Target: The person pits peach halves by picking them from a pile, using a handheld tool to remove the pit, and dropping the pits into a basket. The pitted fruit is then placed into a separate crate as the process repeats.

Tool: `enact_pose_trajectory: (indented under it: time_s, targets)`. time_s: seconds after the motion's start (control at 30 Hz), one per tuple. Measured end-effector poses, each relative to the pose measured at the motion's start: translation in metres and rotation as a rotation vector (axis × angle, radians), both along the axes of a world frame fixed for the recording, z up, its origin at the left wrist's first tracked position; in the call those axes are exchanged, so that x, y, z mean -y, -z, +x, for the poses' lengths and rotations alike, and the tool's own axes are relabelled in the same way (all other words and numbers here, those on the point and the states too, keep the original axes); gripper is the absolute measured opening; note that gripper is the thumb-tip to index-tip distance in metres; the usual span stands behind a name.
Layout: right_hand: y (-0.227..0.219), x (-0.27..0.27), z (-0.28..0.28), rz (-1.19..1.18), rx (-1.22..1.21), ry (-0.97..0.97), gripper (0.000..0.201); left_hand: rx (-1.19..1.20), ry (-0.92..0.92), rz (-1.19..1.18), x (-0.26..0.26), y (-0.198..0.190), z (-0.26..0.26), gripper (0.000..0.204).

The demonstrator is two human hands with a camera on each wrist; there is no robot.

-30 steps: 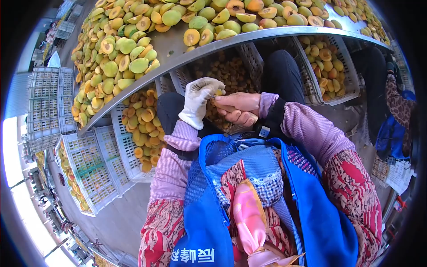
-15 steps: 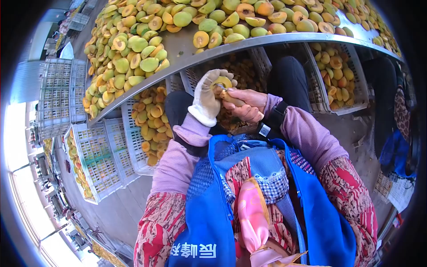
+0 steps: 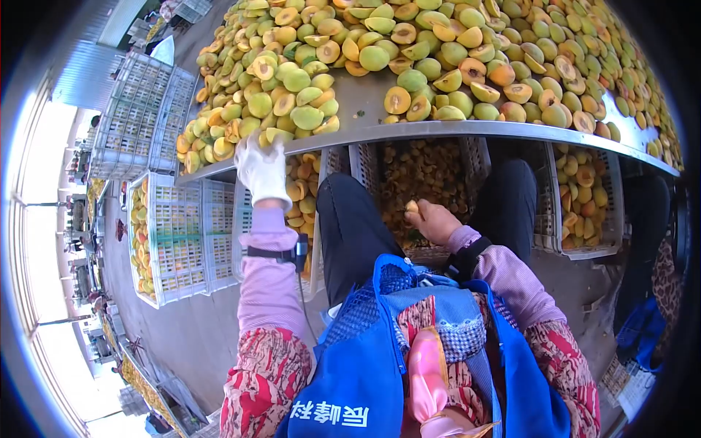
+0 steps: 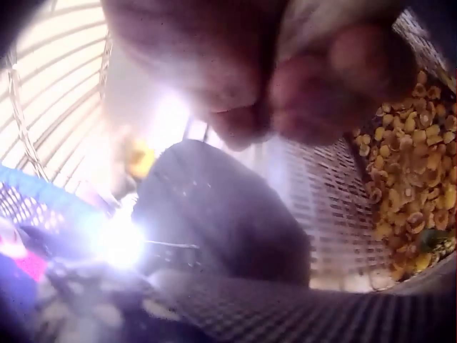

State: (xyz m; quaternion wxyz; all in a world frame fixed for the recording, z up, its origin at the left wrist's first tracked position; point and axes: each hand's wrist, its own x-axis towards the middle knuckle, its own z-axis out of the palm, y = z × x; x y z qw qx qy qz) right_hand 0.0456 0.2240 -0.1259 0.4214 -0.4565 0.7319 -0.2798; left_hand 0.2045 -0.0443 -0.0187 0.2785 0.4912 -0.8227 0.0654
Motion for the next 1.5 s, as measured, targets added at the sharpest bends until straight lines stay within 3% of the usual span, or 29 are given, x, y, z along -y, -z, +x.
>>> enact_pose_trajectory:
  time_s: [0.07,0.13,0.2,0.27,0.3,0.33,0.4,0.47,0.57,0.63,0.67,0.77,0.9,1.0,1.13,1.23,1.43,1.5]
  targets:
    - [-0.011,0.008,-0.004,-0.045,0.138,0.162,0.041,-0.076,0.052,0.223,0.010,-0.009,-0.028,0.044]
    - [-0.035,0.011,-0.008,0.133,0.445,0.244,0.039,-0.018,0.125,0.126,0.010,-0.012,-0.064,0.038]
    - [-0.005,0.008,-0.005,-0.175,0.161,0.195,0.038,-0.071,0.434,0.086,0.009,-0.011,-0.110,0.035]
    - [-0.006,0.010,-0.003,-0.118,0.104,0.188,0.040,-0.008,0.634,0.256,-0.001,-0.008,-0.160,0.034]
    - [-0.010,0.011,-0.007,-0.102,0.099,0.154,0.041,-0.046,0.750,0.137,-0.007,0.000,-0.182,0.033]
    - [-0.010,0.012,-0.010,-0.098,0.093,0.169,0.041,0.285,0.712,0.313,-0.009,0.004,-0.202,0.035]
    - [-0.010,0.010,-0.013,-0.133,0.144,0.229,0.041,0.498,0.591,0.528,-0.015,0.015,-0.220,0.037]
    - [-0.011,0.009,-0.017,-0.130,0.167,0.252,0.040,0.413,0.581,0.601,-0.014,0.032,-0.220,0.038]
    - [-0.011,0.009,-0.009,-0.324,0.107,0.278,0.038,0.187,0.573,0.729,-0.013,0.047,-0.206,0.031]
    - [-0.033,0.010,-0.016,-0.020,0.511,0.292,0.036,-0.072,0.572,0.803,-0.019,0.041,-0.192,0.026]
    - [-0.045,0.008,-0.018,-0.024,0.512,0.287,0.036,-0.155,0.583,0.764,-0.028,0.028,-0.183,0.026]
    - [-0.063,0.004,-0.017,-0.213,0.833,0.390,0.031,-0.626,0.654,0.867,-0.063,0.016,-0.145,0.021]
    - [-0.080,0.008,-0.008,-0.274,0.844,0.399,0.034,-1.306,0.663,1.402,-0.115,0.041,-0.104,0.022]
    - [-0.071,0.011,-0.005,-0.234,0.797,0.382,0.032,-1.601,0.454,1.784,-0.130,0.052,-0.093,0.021]
    - [-0.043,0.014,-0.008,-0.088,0.639,0.278,0.038,-1.633,0.258,1.804,-0.131,0.067,-0.089,0.029]
    - [-0.038,0.016,-0.003,-0.045,0.578,0.296,0.039,-1.624,0.360,1.777,-0.129,0.087,-0.085,0.024]
    - [-0.041,0.023,0.004,-0.049,0.482,0.283,0.042,-1.558,0.327,1.700,-0.134,0.089,-0.089,0.027]
    - [-0.030,0.027,0.009,-0.168,0.245,0.294,0.043,-1.564,0.343,1.709,-0.132,0.095,-0.090,0.030]
